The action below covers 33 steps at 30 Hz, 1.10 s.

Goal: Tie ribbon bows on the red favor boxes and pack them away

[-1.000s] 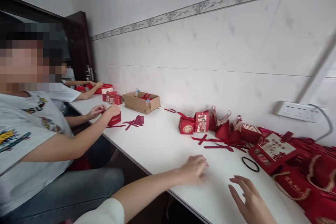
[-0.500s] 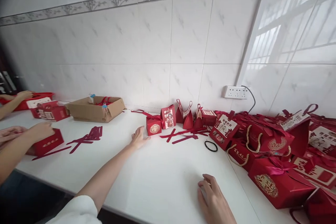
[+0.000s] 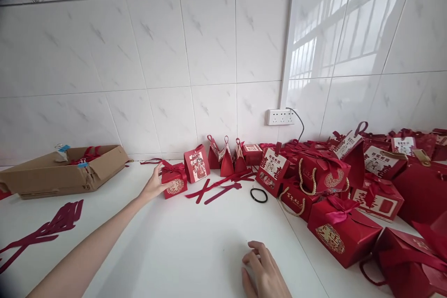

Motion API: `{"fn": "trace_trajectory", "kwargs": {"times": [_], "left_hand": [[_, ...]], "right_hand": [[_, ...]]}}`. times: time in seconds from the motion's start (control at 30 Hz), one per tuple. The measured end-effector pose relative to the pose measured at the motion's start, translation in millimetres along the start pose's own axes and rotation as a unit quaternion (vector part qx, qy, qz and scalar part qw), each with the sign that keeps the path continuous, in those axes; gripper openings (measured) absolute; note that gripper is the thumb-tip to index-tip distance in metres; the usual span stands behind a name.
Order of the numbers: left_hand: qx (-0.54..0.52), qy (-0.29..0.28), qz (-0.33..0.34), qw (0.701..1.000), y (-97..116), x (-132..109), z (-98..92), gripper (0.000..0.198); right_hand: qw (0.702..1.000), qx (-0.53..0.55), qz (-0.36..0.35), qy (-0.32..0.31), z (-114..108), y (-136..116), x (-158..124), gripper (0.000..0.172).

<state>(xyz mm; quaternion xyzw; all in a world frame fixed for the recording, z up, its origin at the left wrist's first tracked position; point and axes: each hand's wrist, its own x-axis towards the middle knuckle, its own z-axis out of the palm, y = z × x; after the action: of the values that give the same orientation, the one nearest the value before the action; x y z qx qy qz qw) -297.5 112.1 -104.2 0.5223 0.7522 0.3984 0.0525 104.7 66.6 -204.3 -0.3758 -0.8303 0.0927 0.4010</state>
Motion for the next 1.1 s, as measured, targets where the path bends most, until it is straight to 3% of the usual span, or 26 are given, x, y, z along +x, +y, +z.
{"fn": "trace_trajectory", "kwargs": {"times": [0.13,0.27,0.37,0.47,0.6,0.67,0.77,0.83,0.9,0.97,1.03,1.1], "left_hand": [[0.034,0.014,0.119,0.992,12,-22,-11.5,0.087],[0.092,-0.007,0.284,0.954,38,-54,-28.6,0.084],[0.059,-0.055,0.428,0.900,64,-81,-32.5,0.088],[0.002,-0.139,0.534,0.834,96,-110,-22.5,0.098],[-0.104,-0.265,0.602,0.745,135,-141,6.5,0.109],[-0.135,-0.322,0.592,0.727,146,-146,22.5,0.106],[-0.097,-0.372,0.520,0.763,148,-140,38.6,0.087],[-0.066,-0.332,0.468,0.816,143,-134,39.8,0.073],[-0.057,-0.239,0.397,0.885,138,-136,33.4,0.061],[-0.082,-0.143,0.278,0.946,135,-151,23.6,0.051],[-0.154,-0.095,0.141,0.973,137,-180,16.1,0.045],[-0.234,-0.104,0.062,0.965,143,-217,15.9,0.043]], "right_hand": [[0.996,0.032,0.039,-0.068,-19,-12,6,0.021],[0.989,0.062,0.076,-0.114,-34,-21,12,0.023],[0.982,0.120,0.107,-0.101,-42,-24,16,0.028],[0.964,0.217,0.144,-0.049,-52,-30,17,0.034],[0.898,0.403,0.173,-0.010,-69,-43,10,0.042],[0.866,0.463,0.186,-0.020,-78,-51,3,0.043],[0.868,0.446,0.216,-0.024,-87,-61,-9,0.039],[0.877,0.416,0.240,-0.019,-90,-66,-18,0.035],[0.879,0.399,0.260,-0.009,-90,-70,-26,0.036],[0.889,0.373,0.267,0.000,-90,-72,-32,0.038],[0.907,0.332,0.257,0.030,-91,-71,-35,0.039],[0.916,0.304,0.253,0.075,-93,-67,-33,0.039]]}}
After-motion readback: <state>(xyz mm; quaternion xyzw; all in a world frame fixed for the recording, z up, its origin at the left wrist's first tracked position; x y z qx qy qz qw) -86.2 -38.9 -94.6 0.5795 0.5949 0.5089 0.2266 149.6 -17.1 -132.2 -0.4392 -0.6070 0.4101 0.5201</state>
